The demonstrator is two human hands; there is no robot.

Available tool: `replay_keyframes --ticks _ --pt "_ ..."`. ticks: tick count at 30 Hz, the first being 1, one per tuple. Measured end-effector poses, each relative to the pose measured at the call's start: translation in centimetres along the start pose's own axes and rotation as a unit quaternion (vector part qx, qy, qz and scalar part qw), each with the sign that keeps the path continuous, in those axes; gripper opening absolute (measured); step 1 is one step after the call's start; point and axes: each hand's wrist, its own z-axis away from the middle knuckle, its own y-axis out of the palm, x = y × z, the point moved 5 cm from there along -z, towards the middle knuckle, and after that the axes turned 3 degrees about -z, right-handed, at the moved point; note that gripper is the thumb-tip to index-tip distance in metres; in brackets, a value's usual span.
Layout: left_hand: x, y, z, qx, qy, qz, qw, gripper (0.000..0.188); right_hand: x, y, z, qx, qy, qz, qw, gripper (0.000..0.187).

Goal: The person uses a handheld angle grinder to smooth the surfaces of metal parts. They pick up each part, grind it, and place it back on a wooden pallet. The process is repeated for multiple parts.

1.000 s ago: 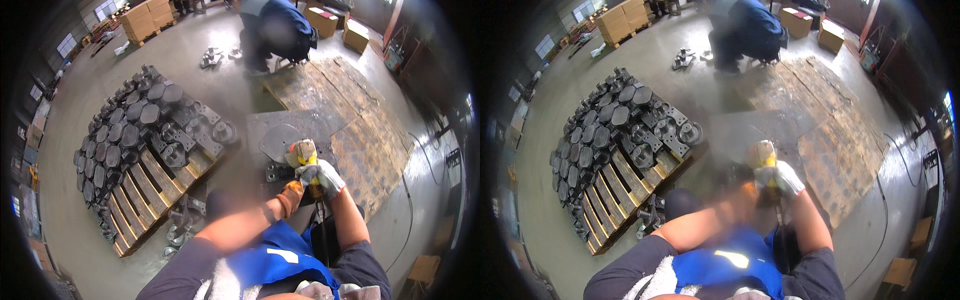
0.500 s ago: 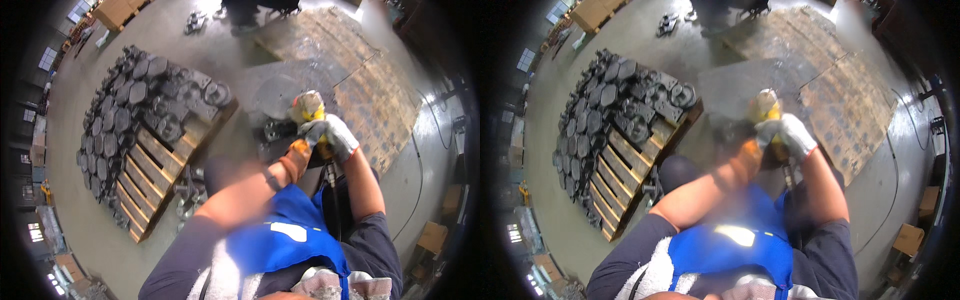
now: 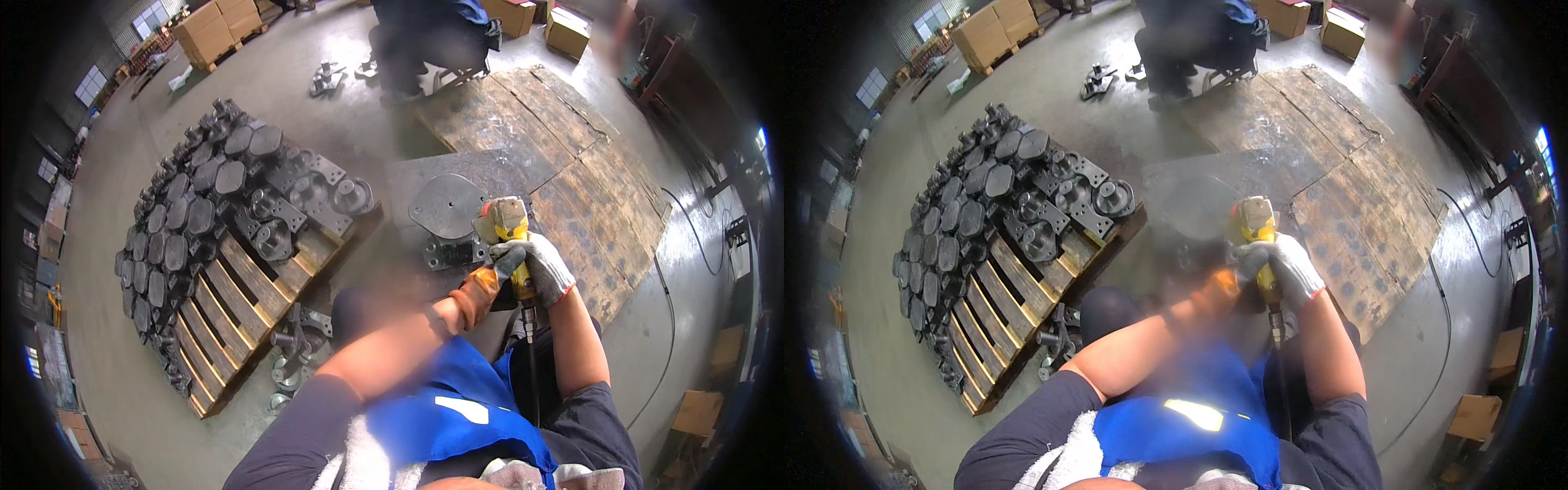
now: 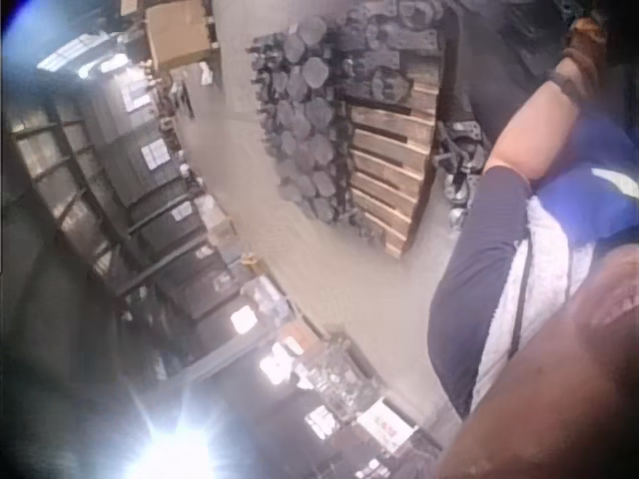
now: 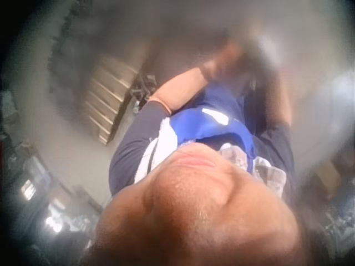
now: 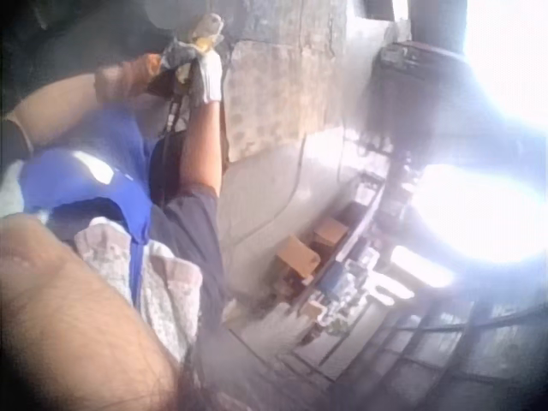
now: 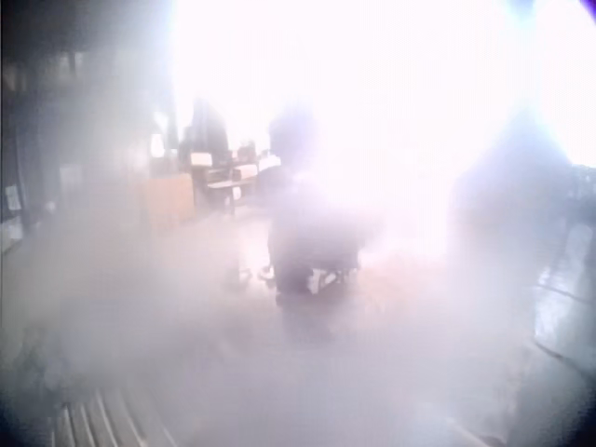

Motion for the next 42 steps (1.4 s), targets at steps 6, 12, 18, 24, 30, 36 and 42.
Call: replay_keyframes --ticks 6,12,18,24,30,36,42 --pt "0.4 -2.0 -0.5 0.040 -0.081 -0.287 0.954 0.025 1.6 1.8 1.8 0.118 0.036 -0.155 0.980 0.018" --pt "1.0 -2.8 -0.5 0.130 -0.033 -0.366 0.921 0.035 3.7 0.3 3.0 -0.013 -0.061 -0.005 0.998 0.018" --pt "7.0 -4.8 -5.7 0.403 0.062 -0.710 0.574 0.043 1.4 -2.5 2.1 -0.082 -0.075 0.182 0.977 0.027" --pt "5.5 -3.4 -1.6 0.185 -0.028 -0.696 0.693 0.046 1.0 -3.0 1.0 -0.123 -0.041 0.178 0.975 0.026" --pt "11.6 -9.3 -6.3 0.047 -0.066 -0.784 0.615 0.058 -0.5 -2.6 -3.0 -0.027 -0.109 0.364 0.925 0.023" --pt "2.8 -7.8 -1.0 -0.088 -0.018 -0.492 0.866 0.075 -2.0 0.2 -5.2 0.086 -0.172 0.457 0.869 0.023" --pt "2.0 -6.0 -2.0 -0.178 -0.135 -0.586 0.779 0.056 -1.5 0.5 -5.1 0.127 -0.209 0.478 0.843 0.025"
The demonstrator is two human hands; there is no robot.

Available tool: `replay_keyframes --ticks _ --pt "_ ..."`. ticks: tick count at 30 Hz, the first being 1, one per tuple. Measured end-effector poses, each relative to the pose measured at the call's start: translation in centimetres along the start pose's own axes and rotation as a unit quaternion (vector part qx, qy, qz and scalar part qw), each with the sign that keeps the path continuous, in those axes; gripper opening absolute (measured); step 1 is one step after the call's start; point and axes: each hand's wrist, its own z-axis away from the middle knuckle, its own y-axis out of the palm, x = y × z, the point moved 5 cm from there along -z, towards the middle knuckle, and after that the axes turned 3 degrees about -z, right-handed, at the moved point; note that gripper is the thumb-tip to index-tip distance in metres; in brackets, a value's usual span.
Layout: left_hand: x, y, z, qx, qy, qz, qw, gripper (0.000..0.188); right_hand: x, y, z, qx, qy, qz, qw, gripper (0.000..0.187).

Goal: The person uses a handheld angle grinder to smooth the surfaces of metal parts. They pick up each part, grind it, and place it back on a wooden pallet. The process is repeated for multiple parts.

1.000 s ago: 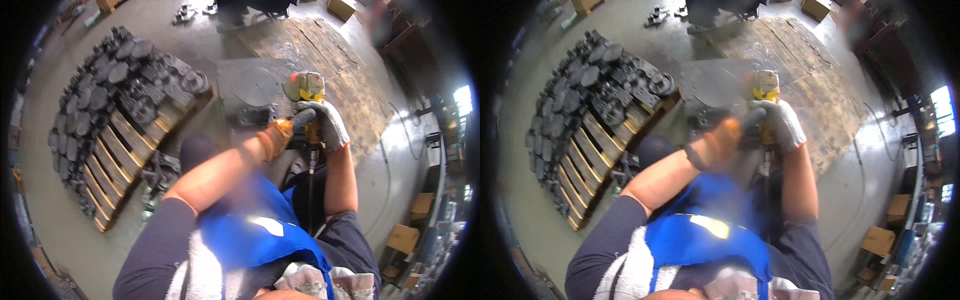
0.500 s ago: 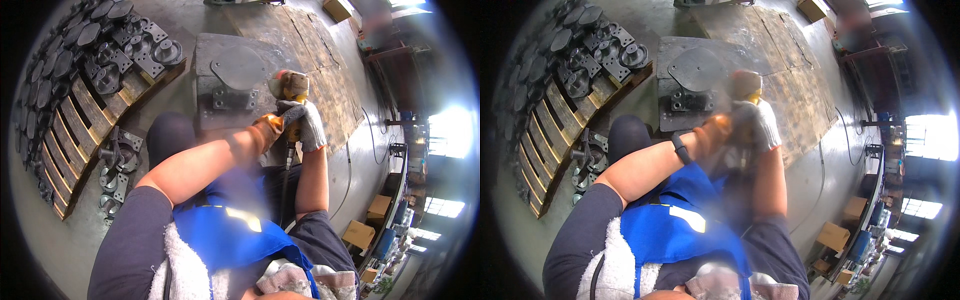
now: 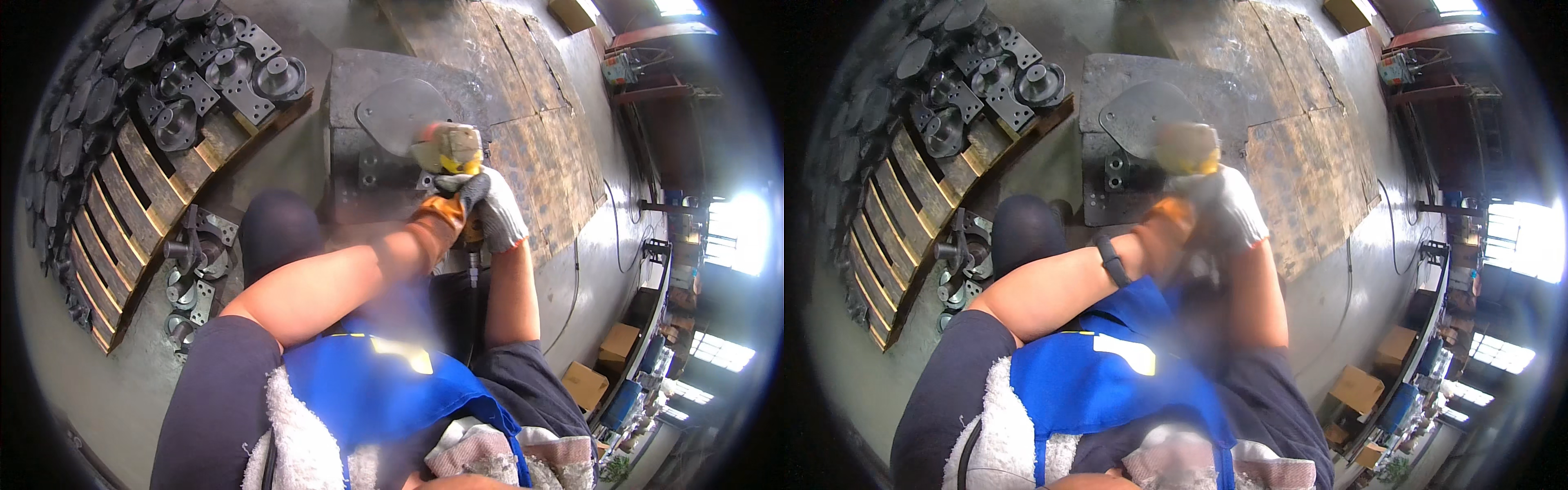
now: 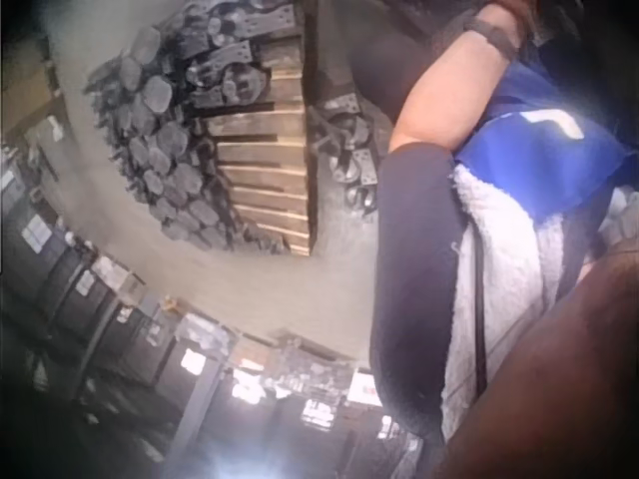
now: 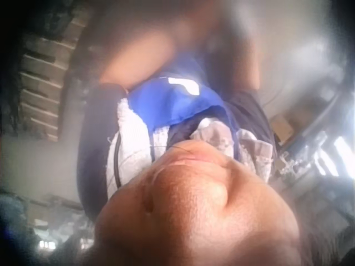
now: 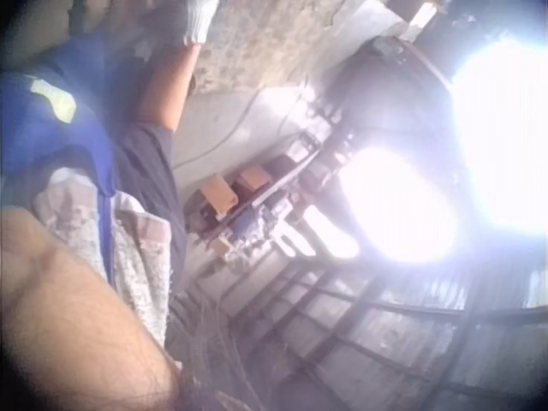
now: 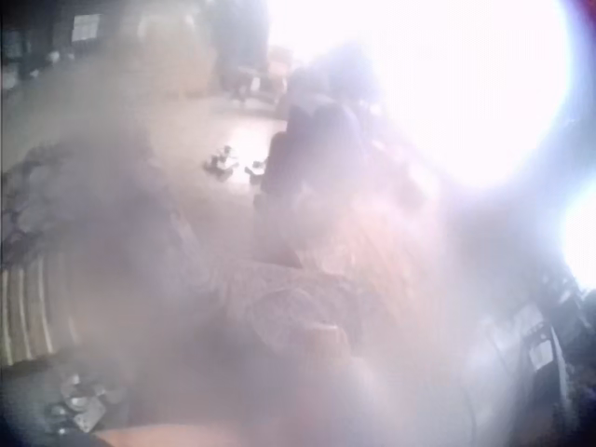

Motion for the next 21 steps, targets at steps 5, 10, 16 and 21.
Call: replay_keyframes --ticks 5,10,16,21 --pt "2.4 2.5 0.7 -0.005 0.227 -0.269 0.936 0.039 -1.7 -0.2 0.1 -0.020 0.084 -0.067 0.994 0.022" --pt "5.0 5.2 -3.4 -0.057 0.240 -0.084 0.966 0.038 0.0 -0.7 -0.4 -0.035 0.126 -0.056 0.990 0.024" --pt "3.1 1.6 -4.4 -0.056 0.284 -0.548 0.785 0.041 -1.2 -0.4 -5.1 -0.043 0.216 -0.252 0.942 0.020" --pt "-3.0 -2.4 -0.2 -0.229 0.212 -0.670 0.673 0.031 -1.7 -0.7 -6.7 -0.008 0.050 -0.105 0.993 0.021"
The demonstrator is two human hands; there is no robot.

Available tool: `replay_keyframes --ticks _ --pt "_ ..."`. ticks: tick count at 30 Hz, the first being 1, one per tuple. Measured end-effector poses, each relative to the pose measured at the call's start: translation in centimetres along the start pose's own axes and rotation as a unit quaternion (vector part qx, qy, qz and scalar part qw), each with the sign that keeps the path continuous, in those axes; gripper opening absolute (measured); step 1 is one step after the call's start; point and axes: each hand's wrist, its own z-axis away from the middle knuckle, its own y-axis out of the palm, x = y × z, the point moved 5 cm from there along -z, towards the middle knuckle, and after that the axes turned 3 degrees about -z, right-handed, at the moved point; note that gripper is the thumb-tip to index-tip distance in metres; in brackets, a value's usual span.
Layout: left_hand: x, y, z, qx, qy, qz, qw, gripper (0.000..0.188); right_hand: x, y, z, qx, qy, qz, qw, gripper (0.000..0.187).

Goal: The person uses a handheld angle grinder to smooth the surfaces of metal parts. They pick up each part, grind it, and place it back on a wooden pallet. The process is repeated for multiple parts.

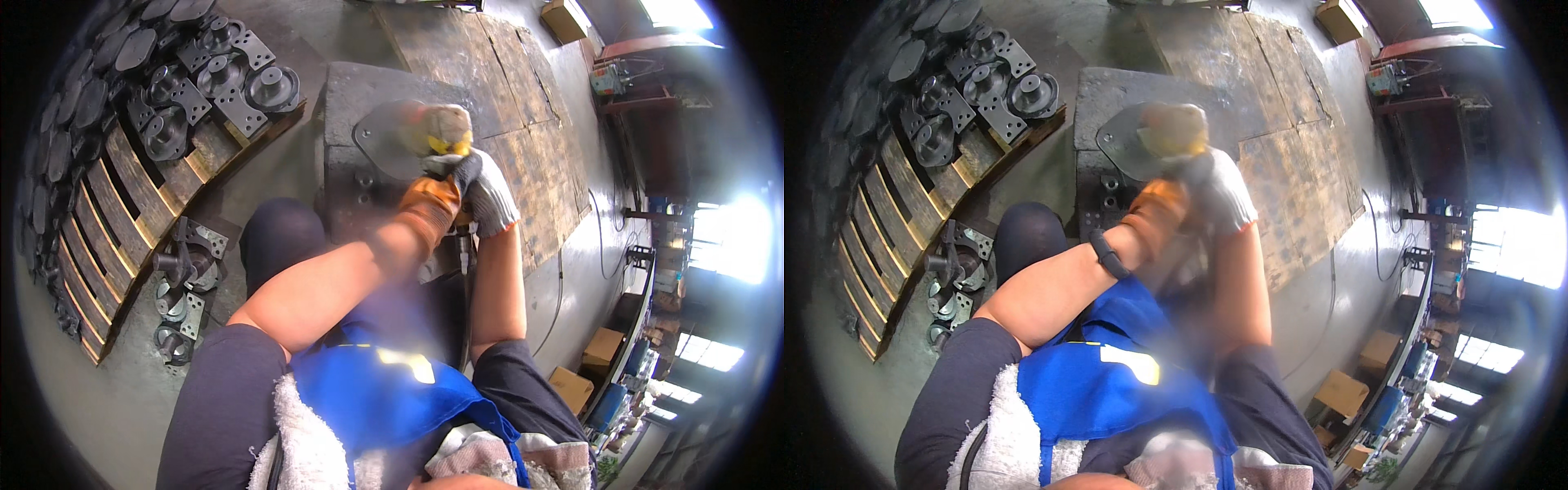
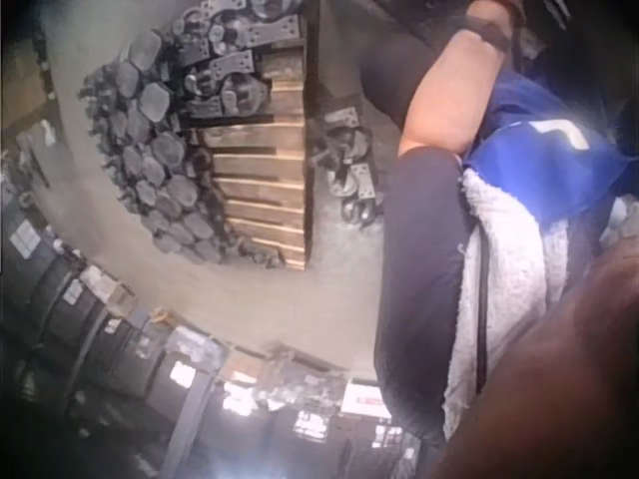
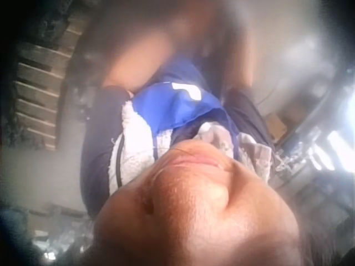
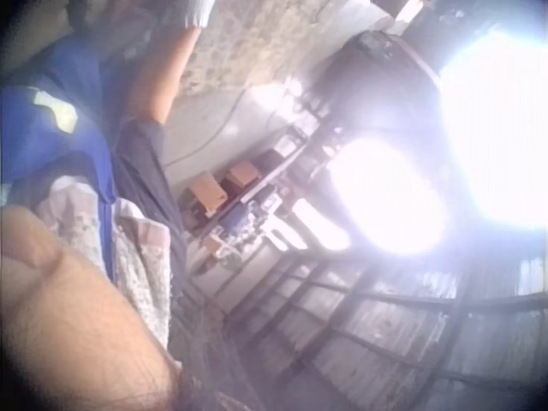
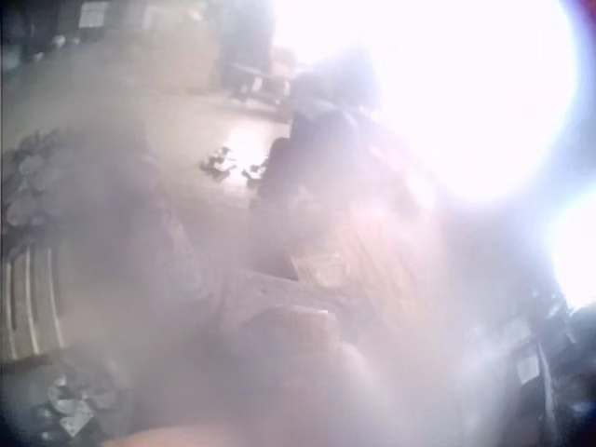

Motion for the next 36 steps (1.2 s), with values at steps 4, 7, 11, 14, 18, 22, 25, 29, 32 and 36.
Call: replay_keyframes --ticks 4,7,11,14,18,22,25,29,32,36 --pt "1.1 0.5 -0.9 -0.040 0.102 0.149 0.983 0.036 0.4 -0.7 0.5 -0.034 0.032 0.015 0.999 0.023" --pt "2.5 -0.1 -1.4 0.080 0.108 0.229 0.964 0.038 1.2 1.0 -0.8 -0.045 0.127 -0.155 0.979 0.022" --pt "2.4 -1.1 -0.6 0.110 0.051 0.296 0.948 0.031 -0.1 0.8 0.1 -0.049 0.143 -0.164 0.975 0.023" --pt "1.3 0.5 -1.1 0.043 -0.023 0.479 0.876 0.028 4.1 1.4 2.3 -0.140 0.246 -0.084 0.955 0.022" --pt "1.7 0.2 1.1 0.040 -0.045 0.429 0.901 0.016 0.7 2.4 2.4 -0.071 0.172 -0.071 0.980 0.025" --pt "1.6 0.3 1.4 0.124 -0.104 0.472 0.867 0.022 0.5 3.6 1.2 0.023 0.110 -0.159 0.981 0.027" --pt "0.4 0.3 1.6 0.177 -0.150 0.533 0.814 0.029 0.5 3.2 2.8 0.029 0.136 -0.089 0.986 0.028" --pt "-1.1 1.1 2.4 0.169 -0.212 0.631 0.727 0.031 1.6 2.8 6.1 0.001 0.070 0.030 0.997 0.027" --pt "-5.8 6.4 1.9 0.189 -0.135 0.484 0.844 0.030 1.4 4.2 5.3 -0.002 0.116 -0.020 0.993 0.027" --pt "2.7 -1.8 3.1 0.089 -0.081 0.424 0.898 0.029 0.4 4.5 2.6 0.037 0.038 -0.101 0.993 0.026"
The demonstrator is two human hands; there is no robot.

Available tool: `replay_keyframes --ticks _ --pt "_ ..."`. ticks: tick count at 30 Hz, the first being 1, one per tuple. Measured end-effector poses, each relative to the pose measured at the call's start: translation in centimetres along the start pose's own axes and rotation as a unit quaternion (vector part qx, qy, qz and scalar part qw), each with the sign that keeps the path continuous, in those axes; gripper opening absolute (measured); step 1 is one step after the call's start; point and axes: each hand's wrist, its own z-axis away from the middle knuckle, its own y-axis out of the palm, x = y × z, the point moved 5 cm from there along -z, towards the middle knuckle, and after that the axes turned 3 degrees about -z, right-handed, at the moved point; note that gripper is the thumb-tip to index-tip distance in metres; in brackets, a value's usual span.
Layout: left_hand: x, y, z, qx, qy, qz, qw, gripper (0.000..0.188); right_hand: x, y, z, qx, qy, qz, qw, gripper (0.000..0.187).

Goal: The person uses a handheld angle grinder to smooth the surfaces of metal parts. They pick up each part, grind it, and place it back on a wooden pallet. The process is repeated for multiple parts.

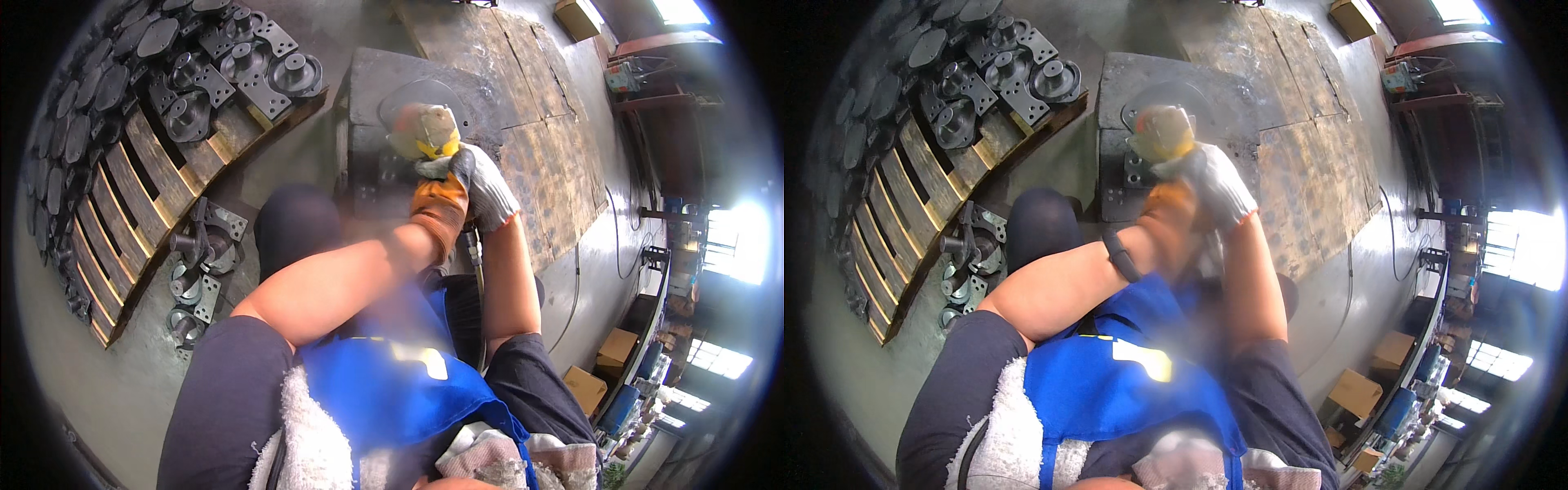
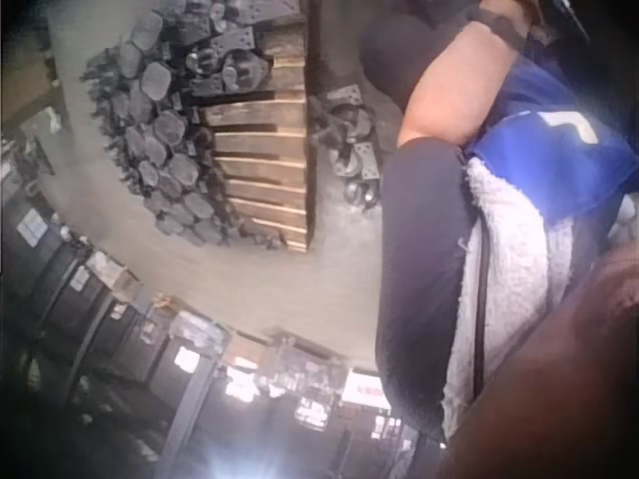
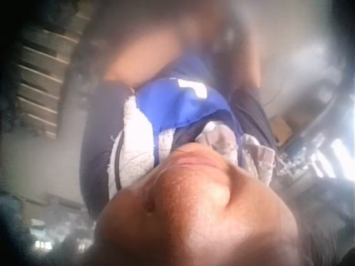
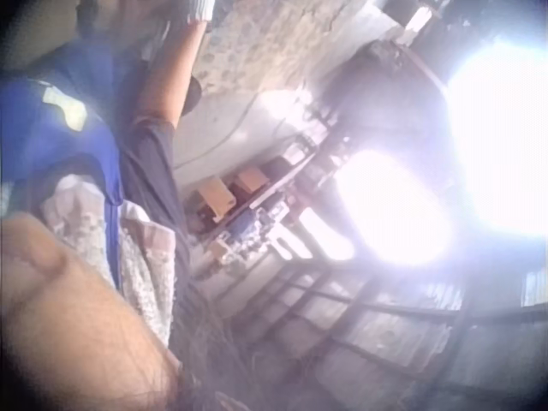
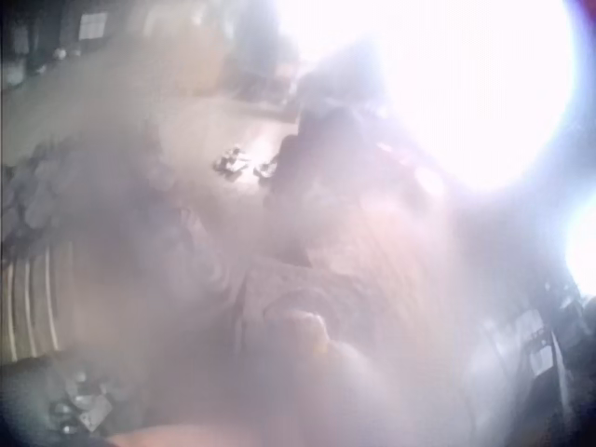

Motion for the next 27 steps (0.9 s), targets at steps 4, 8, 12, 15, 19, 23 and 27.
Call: replay_keyframes --ticks 4,8,12,15,19,23,27 --pt "1.7 6.9 0.2 -0.112 0.080 -0.166 0.976 0.025 -1.0 -1.6 1.7 -0.024 0.045 0.047 0.998 0.025" --pt "4.1 13.1 -5.8 -0.054 -0.005 0.015 0.998 0.035 -2.7 -1.4 3.7 -0.110 0.107 -0.095 0.984 0.032" --pt "3.6 14.9 -3.2 0.054 -0.081 0.069 0.993 0.049 -1.3 -1.1 1.9 -0.132 0.126 -0.140 0.973 0.034" --pt "3.8 4.0 -0.8 0.039 0.098 -0.135 0.985 0.038 -1.0 -0.9 -0.1 -0.104 0.112 -0.024 0.988 0.023" --pt "2.8 3.2 -1.8 0.124 -0.254 0.378 0.882 0.076 -2.5 -0.6 1.7 -0.080 0.101 -0.079 0.989 0.034" --pt "2.3 4.6 -0.4 0.195 -0.151 0.207 0.947 0.062 -4.7 -0.4 3.5 -0.076 0.041 -0.013 0.996 0.032" --pt "3.4 2.7 -0.3 0.142 -0.095 0.188 0.967 0.069 -3.1 1.0 1.1 -0.038 0.005 -0.044 0.998 0.029"
